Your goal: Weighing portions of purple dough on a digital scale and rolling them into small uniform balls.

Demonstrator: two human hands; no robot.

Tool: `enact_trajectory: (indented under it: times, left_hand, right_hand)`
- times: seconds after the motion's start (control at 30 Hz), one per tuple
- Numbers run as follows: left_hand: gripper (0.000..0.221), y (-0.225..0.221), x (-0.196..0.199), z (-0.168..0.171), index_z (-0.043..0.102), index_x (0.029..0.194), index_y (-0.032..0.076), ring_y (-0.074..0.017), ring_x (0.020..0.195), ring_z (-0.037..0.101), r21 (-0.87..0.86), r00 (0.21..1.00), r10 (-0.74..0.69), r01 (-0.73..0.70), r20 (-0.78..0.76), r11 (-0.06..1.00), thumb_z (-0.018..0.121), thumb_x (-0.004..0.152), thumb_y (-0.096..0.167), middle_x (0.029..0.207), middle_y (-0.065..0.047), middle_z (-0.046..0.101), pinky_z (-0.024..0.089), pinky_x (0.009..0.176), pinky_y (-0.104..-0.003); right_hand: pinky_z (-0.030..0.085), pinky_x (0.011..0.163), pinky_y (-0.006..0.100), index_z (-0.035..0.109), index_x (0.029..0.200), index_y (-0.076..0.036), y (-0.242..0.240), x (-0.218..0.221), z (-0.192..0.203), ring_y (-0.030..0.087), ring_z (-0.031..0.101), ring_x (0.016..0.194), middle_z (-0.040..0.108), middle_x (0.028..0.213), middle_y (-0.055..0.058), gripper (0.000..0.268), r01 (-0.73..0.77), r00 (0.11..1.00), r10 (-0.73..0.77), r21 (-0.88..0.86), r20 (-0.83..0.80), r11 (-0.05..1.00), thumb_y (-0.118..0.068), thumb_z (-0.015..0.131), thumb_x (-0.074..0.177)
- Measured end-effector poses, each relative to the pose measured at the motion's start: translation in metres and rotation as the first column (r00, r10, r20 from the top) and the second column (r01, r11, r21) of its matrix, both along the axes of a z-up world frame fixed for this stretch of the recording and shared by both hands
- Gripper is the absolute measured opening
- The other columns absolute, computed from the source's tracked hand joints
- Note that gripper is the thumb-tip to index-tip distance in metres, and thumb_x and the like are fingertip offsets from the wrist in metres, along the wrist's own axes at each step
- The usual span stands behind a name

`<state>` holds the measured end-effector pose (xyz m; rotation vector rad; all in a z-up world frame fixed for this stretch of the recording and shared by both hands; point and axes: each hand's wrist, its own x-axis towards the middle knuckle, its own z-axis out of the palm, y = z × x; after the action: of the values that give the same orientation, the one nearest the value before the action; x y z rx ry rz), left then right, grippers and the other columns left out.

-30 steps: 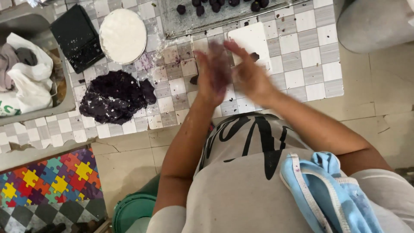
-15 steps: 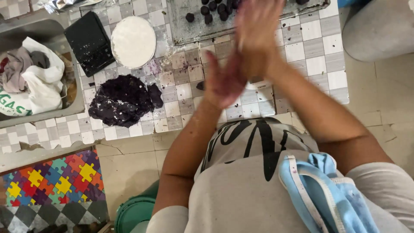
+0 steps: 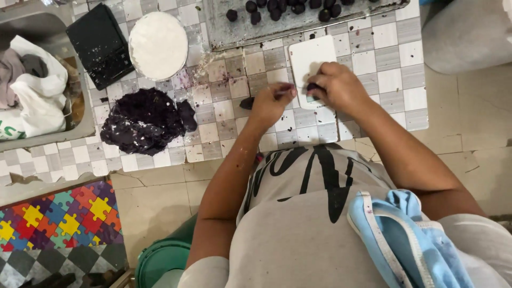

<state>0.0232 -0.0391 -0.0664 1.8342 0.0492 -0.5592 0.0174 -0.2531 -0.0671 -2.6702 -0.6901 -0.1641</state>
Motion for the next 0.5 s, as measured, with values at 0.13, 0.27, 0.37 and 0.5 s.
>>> enact_trajectory:
  times: [0.13, 0.27, 0.37, 0.5]
  left_hand:
    - [0.031, -0.005, -0.004, 0.010, 0.070, 0.096, 0.014, -0.0173, 0.080, 0.065, -0.047, 1.000, -0.002, 0.001, -0.024, 0.999, 0.069, 0.080, 0.040, 0.084, -0.006, 0.068, 0.051, 0.068, -0.028]
    - [0.014, -0.012, -0.004, 0.050, 0.068, 0.077, 0.006, -0.0115, 0.064, 0.051, -0.295, 1.000, 0.013, -0.013, 0.000, 0.955, 0.064, 0.082, 0.018, 0.063, -0.004, 0.055, 0.041, 0.061, -0.025]
    - [0.015, -0.013, -0.007, 0.086, 0.068, 0.075, 0.009, -0.0087, 0.062, 0.049, -0.373, 0.999, 0.036, -0.033, 0.000, 0.927, 0.064, 0.083, 0.021, 0.062, 0.000, 0.054, 0.042, 0.063, -0.022]
    - [0.037, -0.008, -0.001, 0.067, 0.058, 0.112, 0.010, -0.0355, 0.111, 0.055, -0.490, 0.970, 0.155, -0.230, -0.189, 0.841, 0.040, 0.098, 0.039, 0.119, -0.017, 0.057, 0.039, 0.097, -0.050]
  right_hand:
    - [0.046, 0.077, 0.032, 0.069, 0.103, -0.011, 0.015, -0.014, 0.032, 0.024, 0.058, 0.087, 0.058, 0.093, 0.006, 0.027, -0.101, 0.992, 0.077, 0.258, 0.103, 0.961, -0.027, 0.072, 0.082]
    - [0.050, 0.080, 0.034, 0.064, 0.114, -0.004, 0.033, -0.017, 0.051, 0.029, 0.061, 0.095, 0.060, 0.103, 0.013, 0.036, -0.193, 0.978, 0.138, 0.422, 0.157, 0.886, -0.025, 0.069, 0.085]
    - [0.051, 0.073, 0.034, 0.063, 0.113, -0.001, 0.040, -0.016, 0.058, 0.030, 0.064, 0.086, 0.063, 0.097, 0.014, 0.027, -0.140, 0.990, 0.117, 0.512, 0.076, 0.847, -0.010, 0.065, 0.088]
    - [0.051, 0.067, 0.035, 0.059, 0.117, 0.006, 0.057, -0.024, 0.079, 0.027, 0.061, 0.072, 0.062, 0.090, 0.019, 0.028, -0.155, 0.981, 0.193, 0.705, 0.026, 0.692, 0.000, 0.051, 0.091]
